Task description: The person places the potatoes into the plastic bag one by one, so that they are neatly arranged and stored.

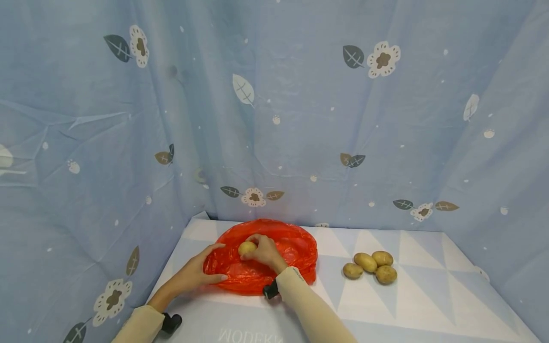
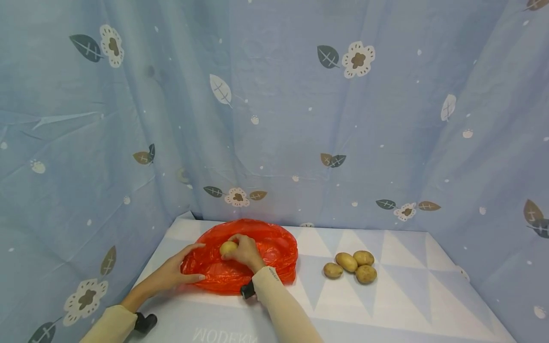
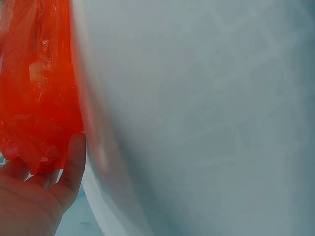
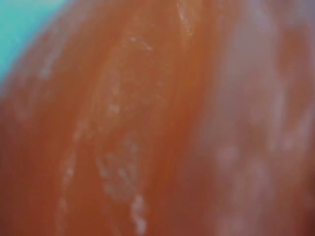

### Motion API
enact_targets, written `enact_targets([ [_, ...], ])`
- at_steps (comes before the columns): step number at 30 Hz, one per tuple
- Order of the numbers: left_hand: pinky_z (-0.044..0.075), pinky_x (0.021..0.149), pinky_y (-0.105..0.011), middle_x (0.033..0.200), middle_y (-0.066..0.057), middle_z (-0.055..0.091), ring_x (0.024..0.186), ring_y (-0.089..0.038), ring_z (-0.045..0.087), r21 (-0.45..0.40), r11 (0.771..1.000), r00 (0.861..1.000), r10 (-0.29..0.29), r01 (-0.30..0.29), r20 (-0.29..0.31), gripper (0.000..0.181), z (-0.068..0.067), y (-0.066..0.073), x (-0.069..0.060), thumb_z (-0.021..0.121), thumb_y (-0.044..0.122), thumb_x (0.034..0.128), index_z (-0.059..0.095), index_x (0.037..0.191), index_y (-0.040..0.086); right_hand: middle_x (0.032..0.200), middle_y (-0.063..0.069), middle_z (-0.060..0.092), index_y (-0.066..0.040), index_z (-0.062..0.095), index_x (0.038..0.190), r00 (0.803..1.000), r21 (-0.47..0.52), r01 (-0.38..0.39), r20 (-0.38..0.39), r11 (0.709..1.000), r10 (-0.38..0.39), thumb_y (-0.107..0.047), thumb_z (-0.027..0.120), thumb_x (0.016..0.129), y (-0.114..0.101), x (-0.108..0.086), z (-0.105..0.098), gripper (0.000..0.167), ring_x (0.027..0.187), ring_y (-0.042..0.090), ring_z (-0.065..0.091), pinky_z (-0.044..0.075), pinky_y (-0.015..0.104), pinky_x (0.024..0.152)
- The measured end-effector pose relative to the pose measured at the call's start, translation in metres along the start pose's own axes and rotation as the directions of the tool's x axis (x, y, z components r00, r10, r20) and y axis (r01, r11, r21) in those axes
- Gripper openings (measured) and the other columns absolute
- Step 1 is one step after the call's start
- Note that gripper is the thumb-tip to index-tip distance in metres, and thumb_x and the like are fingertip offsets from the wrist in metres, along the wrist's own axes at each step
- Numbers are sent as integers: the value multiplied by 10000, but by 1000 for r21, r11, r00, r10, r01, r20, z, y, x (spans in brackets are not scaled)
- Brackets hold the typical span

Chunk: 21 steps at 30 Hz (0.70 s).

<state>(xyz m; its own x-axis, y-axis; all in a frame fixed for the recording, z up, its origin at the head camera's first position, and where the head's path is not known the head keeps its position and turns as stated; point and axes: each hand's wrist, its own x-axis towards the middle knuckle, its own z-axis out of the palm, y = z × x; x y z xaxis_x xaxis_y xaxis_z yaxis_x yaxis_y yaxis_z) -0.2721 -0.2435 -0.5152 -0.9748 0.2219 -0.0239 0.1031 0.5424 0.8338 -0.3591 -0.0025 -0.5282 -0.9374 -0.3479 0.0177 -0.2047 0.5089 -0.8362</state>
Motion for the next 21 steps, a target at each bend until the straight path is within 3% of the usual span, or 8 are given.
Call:
enact_targets([
  [12,424,1091,-620,1570,-132,431,1405,-404,434,17,1000,1000,-4,4,8,916,-2,3,0,904,383,787,412,1548,246,1128,8,660,-97,675,1251,999,-27,48,16,999,-47,-204,880,836,-8,-5,-10,475,1006,199,582,569,376,900],
  [21,408,1098,-631,1567,-144,432,1403,-413,435,33,999,1000,10,-10,-1,915,-3,4,0,905,373,790,410,1548,238,1219,94,669,-113,676,1276,995,-39,98,-4,994,-99,-236,852,867,-18,-16,-39,461,1114,290,612,574,414,908],
])
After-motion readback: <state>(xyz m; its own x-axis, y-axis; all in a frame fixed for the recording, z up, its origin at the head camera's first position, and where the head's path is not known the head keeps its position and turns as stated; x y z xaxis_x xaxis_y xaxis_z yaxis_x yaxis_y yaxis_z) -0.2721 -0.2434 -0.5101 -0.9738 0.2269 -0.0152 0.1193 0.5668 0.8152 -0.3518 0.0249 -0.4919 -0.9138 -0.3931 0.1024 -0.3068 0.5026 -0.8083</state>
